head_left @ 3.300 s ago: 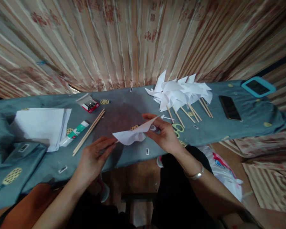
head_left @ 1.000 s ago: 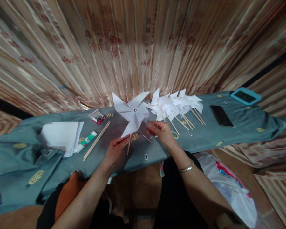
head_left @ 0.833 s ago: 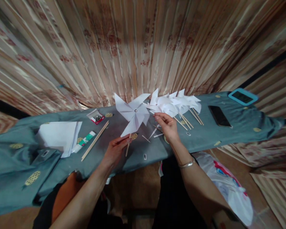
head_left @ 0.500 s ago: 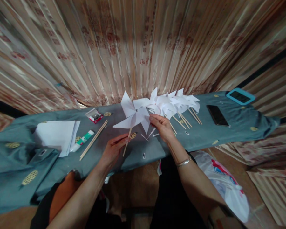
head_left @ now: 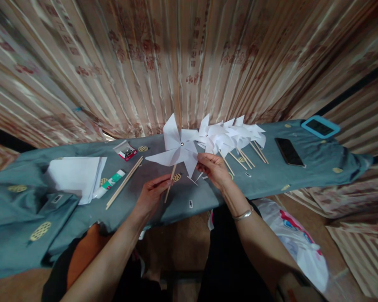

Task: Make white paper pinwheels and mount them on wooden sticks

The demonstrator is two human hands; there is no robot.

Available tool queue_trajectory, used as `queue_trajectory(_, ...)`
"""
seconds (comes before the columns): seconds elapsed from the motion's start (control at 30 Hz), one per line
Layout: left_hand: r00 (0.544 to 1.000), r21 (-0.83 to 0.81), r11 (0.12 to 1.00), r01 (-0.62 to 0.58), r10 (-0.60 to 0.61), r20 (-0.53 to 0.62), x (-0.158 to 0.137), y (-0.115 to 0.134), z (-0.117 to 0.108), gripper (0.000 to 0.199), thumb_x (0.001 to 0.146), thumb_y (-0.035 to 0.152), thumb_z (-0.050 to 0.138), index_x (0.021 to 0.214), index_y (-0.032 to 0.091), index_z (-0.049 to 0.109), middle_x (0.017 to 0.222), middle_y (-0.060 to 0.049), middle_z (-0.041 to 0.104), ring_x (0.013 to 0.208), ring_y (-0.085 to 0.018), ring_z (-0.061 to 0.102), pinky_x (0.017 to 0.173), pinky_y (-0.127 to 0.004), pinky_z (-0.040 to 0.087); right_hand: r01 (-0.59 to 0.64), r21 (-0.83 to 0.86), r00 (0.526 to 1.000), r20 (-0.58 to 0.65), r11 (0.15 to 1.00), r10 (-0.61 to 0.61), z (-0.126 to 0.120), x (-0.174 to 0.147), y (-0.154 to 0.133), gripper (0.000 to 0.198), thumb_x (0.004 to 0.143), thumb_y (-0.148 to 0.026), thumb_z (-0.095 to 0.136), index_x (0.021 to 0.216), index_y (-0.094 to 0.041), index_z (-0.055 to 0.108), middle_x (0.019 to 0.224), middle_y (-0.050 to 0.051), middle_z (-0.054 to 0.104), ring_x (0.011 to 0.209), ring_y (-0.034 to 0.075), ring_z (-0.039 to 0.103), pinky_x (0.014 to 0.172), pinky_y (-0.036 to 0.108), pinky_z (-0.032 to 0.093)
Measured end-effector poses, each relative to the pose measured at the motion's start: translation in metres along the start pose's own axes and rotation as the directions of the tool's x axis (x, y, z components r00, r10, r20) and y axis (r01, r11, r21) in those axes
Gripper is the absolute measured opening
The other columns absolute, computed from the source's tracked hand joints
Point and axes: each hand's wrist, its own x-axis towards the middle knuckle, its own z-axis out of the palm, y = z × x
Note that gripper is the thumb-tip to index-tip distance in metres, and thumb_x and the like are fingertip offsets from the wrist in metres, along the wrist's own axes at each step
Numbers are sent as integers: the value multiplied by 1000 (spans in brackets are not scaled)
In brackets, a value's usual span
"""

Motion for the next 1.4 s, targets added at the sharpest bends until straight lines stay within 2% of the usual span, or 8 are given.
queue_trajectory(0.2, 999, 44, 999, -20, 19, 28, -2, 0, 0, 33, 49, 30, 91, 77, 18, 80, 76, -5, 77, 76, -18, 68, 81, -30, 50, -77, 56, 996, 45, 995, 74, 0, 1, 0, 46, 45, -58, 90, 64, -21, 70, 60, -2, 69, 54, 10, 59, 51, 22, 44)
queue_trajectory(0.37, 999, 68, 998, -7, 4, 37, -3, -2, 1, 34, 48, 31, 91, 78, 18, 80, 79, -6, 78, 75, -19, 68, 79, -30, 51, -44, 33, 998, 35, 998, 43, 0, 2, 2, 44, 43, -52, 92, 62, -20, 70, 58, -4, 65, 52, 9, 53, 51, 23, 42)
queue_trajectory(0.57, 1000, 71, 997, 2, -3, 24, -2, -5, -1, 36, 46, 31, 91, 78, 18, 81, 76, -4, 77, 71, -16, 66, 76, -28, 50, -40, 42, 997, 61, 998, 37, -1, 3, 4, 42, 45, -51, 92, 65, -20, 72, 62, -3, 66, 57, 9, 55, 53, 22, 41)
queue_trajectory(0.87, 999, 81, 997, 9, -14, 53, -4, -3, 0, 37, 48, 32, 92, 81, 20, 81, 83, -6, 79, 77, -19, 69, 82, -30, 52, -16, 9, 998, 66, 1000, 15, 0, 2, 1, 39, 45, -47, 93, 65, -20, 73, 51, -6, 60, 49, 6, 49, 49, 21, 39)
queue_trajectory(1.2, 998, 68, 998, 9, -13, 68, -3, -5, 1, 38, 48, 35, 93, 81, 20, 81, 80, -4, 78, 77, -17, 68, 85, -29, 50, -96, 118, 992, 87, 988, 86, -2, 4, 6, 36, 46, -40, 94, 66, -19, 72, 55, -5, 67, 47, 6, 53, 47, 19, 44)
queue_trajectory(1.4, 997, 71, 997, -16, 10, 82, -2, -6, 3, 33, 48, 33, 91, 76, 20, 81, 75, -3, 77, 75, -16, 66, 80, -26, 49, -136, 147, 985, 123, 980, 119, 1, 4, 9, 34, 50, -36, 94, 67, -18, 71, 54, -4, 66, 47, 7, 58, 46, 17, 48)
